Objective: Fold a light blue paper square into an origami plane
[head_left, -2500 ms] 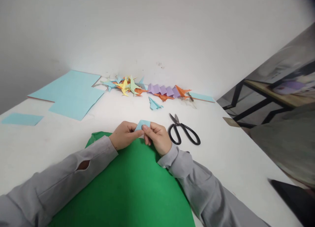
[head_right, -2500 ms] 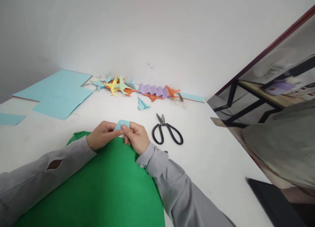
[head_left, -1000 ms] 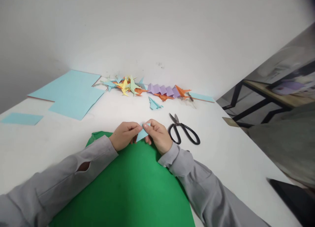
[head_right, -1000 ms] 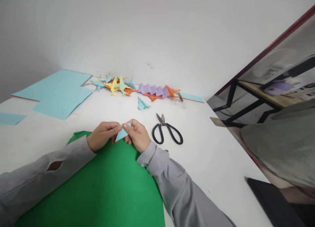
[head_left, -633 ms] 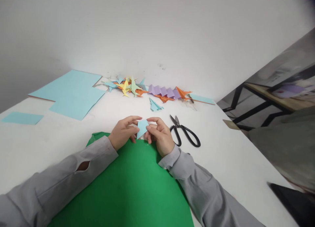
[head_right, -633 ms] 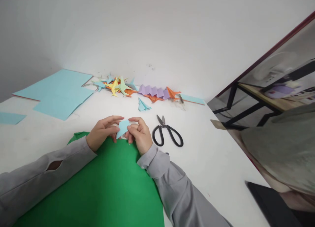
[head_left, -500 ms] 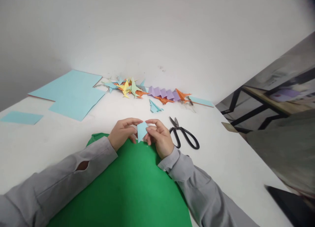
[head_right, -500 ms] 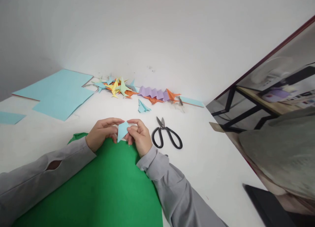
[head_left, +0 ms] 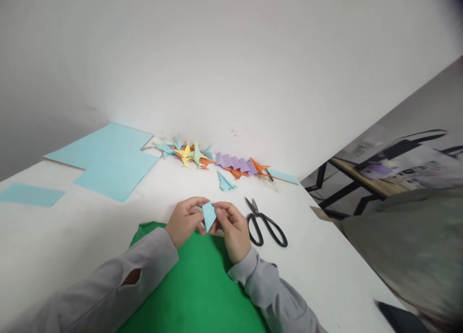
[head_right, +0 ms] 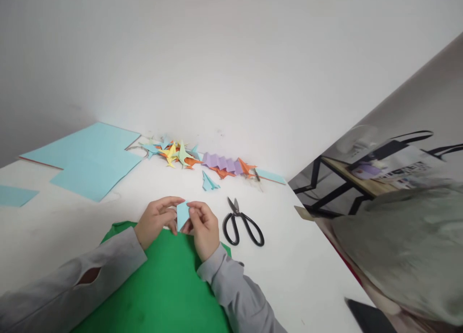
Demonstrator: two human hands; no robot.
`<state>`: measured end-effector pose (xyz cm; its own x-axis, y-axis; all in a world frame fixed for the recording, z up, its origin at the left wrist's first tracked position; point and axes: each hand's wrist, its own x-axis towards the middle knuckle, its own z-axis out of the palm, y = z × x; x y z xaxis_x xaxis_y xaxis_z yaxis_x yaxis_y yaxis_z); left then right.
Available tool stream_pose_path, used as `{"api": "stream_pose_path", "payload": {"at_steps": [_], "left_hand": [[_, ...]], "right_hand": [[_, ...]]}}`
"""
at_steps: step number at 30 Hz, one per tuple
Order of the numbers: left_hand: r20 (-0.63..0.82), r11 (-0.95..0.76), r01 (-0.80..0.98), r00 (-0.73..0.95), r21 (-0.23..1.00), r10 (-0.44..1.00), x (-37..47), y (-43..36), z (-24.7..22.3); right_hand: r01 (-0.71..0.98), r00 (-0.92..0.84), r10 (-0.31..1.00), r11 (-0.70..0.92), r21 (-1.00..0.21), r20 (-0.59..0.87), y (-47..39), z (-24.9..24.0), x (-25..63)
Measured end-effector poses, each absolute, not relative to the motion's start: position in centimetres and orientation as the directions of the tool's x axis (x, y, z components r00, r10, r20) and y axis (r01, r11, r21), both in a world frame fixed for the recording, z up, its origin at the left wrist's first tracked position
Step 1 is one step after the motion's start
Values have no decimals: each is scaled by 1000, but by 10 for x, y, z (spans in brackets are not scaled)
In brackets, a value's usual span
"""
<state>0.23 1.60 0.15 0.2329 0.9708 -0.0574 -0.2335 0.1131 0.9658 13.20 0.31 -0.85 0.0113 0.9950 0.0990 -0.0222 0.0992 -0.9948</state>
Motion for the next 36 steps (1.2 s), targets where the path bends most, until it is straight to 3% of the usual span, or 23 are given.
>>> {"api": "stream_pose_path", "payload": {"at_steps": [4,7,11,22,36], "left_hand": [[-83,131,-288,173,949,981,-1,21,0],[-82,130,-282,174,951,981,-3,23,-1],[-106,163,-240,235,957,966,-4,22,0],[-95,117,-135,162,984,982,-5,22,-1],[-69,85,-101,147,991,987,-5,20,3]], "right_hand": [[-60,43,990,135,-989,133,6,-7,122],[-176,-64,998,5,-984,17,8,-12,125],[-224,-132,991,-54,-973,-25,10,-18,133],[-232,-172,985,-29,-972,12,9,-7,130],[-172,-54,998,4,-985,13,10,-9,127]]}}
